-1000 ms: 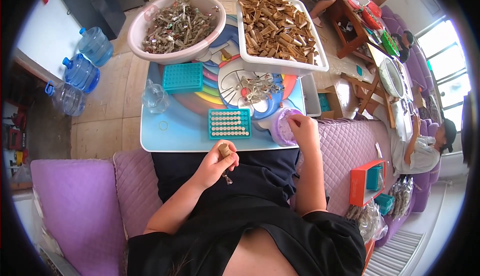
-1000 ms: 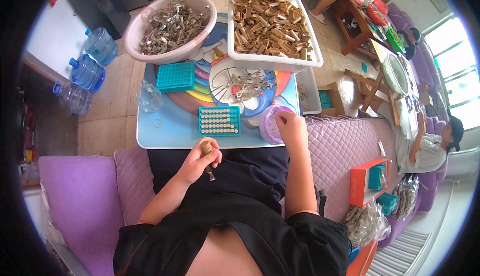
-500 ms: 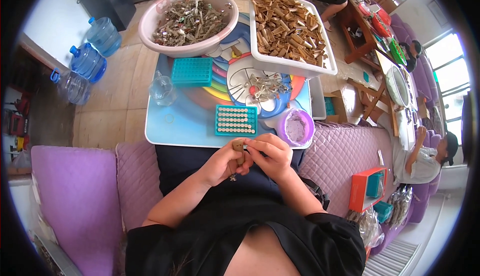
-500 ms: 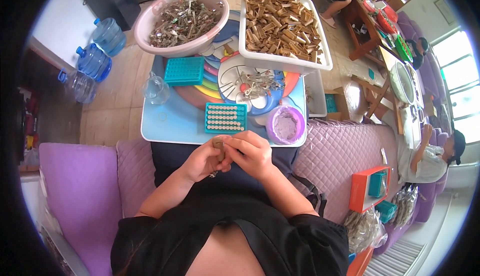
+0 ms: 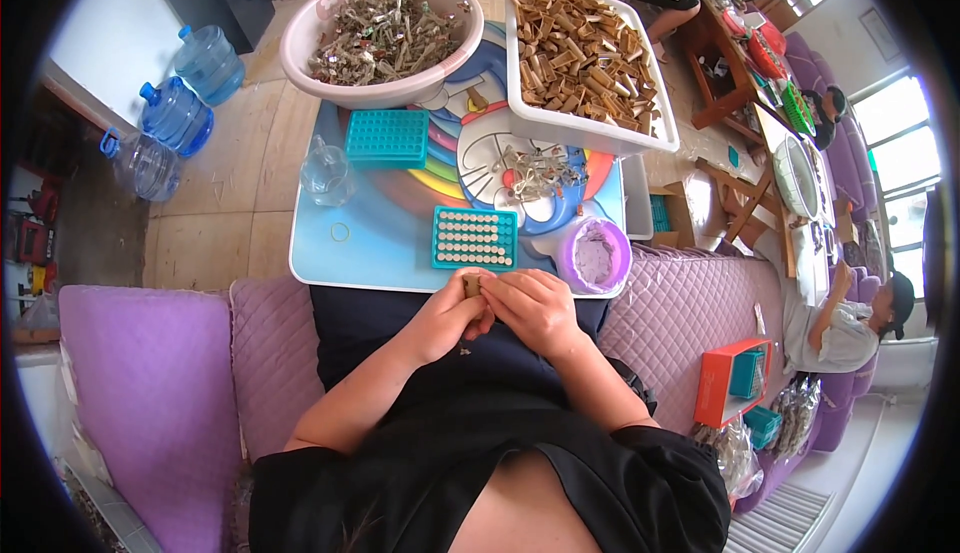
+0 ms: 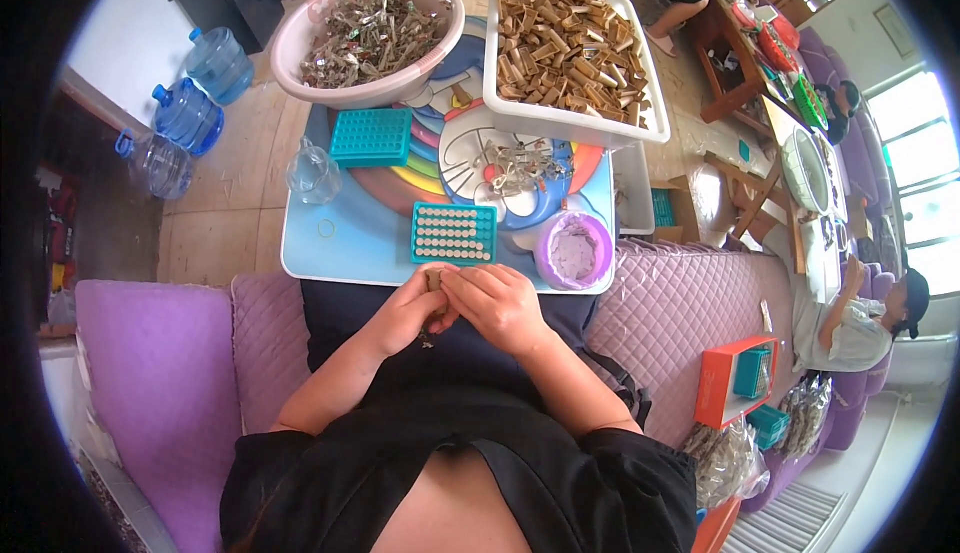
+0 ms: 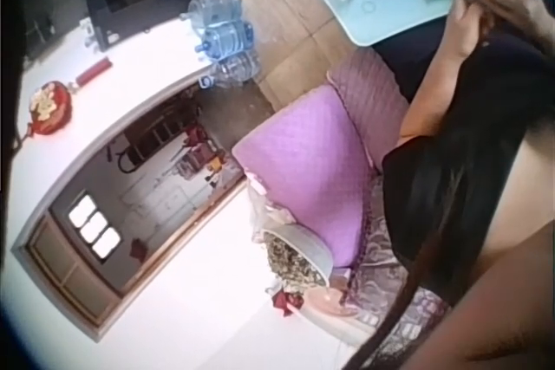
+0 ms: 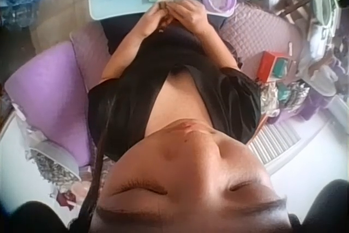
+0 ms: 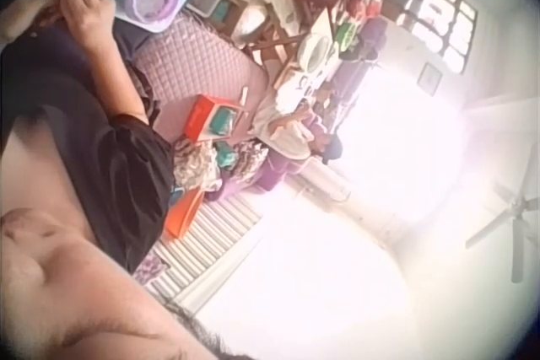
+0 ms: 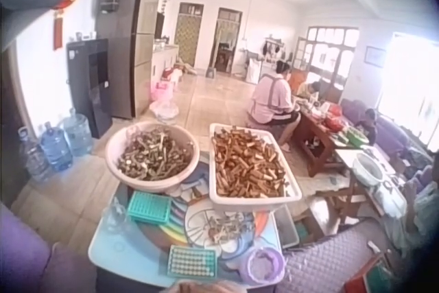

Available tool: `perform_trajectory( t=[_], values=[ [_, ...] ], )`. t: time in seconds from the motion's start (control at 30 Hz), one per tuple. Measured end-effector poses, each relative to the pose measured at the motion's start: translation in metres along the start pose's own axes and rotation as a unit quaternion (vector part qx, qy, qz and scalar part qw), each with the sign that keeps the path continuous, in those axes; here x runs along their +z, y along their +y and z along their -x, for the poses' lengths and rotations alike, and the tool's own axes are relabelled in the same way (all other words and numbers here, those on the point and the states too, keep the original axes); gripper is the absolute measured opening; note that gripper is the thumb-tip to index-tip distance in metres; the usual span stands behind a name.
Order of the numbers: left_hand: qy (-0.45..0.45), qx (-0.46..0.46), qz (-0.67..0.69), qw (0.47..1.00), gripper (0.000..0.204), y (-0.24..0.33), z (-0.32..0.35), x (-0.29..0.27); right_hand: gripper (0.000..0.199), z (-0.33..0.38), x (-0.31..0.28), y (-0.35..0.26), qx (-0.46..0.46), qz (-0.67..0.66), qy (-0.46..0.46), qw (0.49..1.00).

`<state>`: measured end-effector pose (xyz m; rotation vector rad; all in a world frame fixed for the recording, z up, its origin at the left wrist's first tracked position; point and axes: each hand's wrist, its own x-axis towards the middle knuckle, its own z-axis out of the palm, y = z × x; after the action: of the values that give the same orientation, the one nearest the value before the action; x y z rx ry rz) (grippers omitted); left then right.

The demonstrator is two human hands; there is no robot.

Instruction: The person assembles small metal components by hand, sorting them from various plastic trays and a bowl into an assembly grid.

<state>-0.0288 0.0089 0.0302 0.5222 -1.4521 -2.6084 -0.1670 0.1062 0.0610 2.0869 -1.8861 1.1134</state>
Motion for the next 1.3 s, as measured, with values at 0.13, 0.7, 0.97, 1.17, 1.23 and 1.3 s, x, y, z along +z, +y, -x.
perform_trajectory(
  t=[0.13,0.7,0.97,1.17,1.23,1.3],
  values=[
    [0.003,-0.007,-0.006,1.000,0.024,-0.001,0.000,0.000,0.021,0.006,0.006,0.005,0.029,-0.024,-0.004,0.999],
    [-0.009,-0.010,0.033,0.999,0.028,0.003,0.002,0.001,0.020,0.004,0.009,0.004,0.082,-0.107,0.038,0.990],
    [0.008,-0.004,0.002,1.000,0.026,-0.005,-0.001,0.002,0.018,0.007,0.019,0.007,0.081,-0.104,0.061,0.989],
    [0.018,-0.007,-0.008,1.000,0.026,-0.015,-0.003,0.000,0.019,0.013,0.023,0.011,0.067,-0.108,0.051,0.991],
    [0.022,-0.005,-0.021,1.000,0.026,-0.016,-0.004,-0.001,0.020,0.014,0.025,0.011,0.066,-0.114,0.049,0.990],
    [0.030,-0.018,-0.043,0.998,0.027,-0.016,-0.004,-0.001,0.019,0.015,0.025,0.011,0.070,-0.114,0.046,0.990]
  ],
)
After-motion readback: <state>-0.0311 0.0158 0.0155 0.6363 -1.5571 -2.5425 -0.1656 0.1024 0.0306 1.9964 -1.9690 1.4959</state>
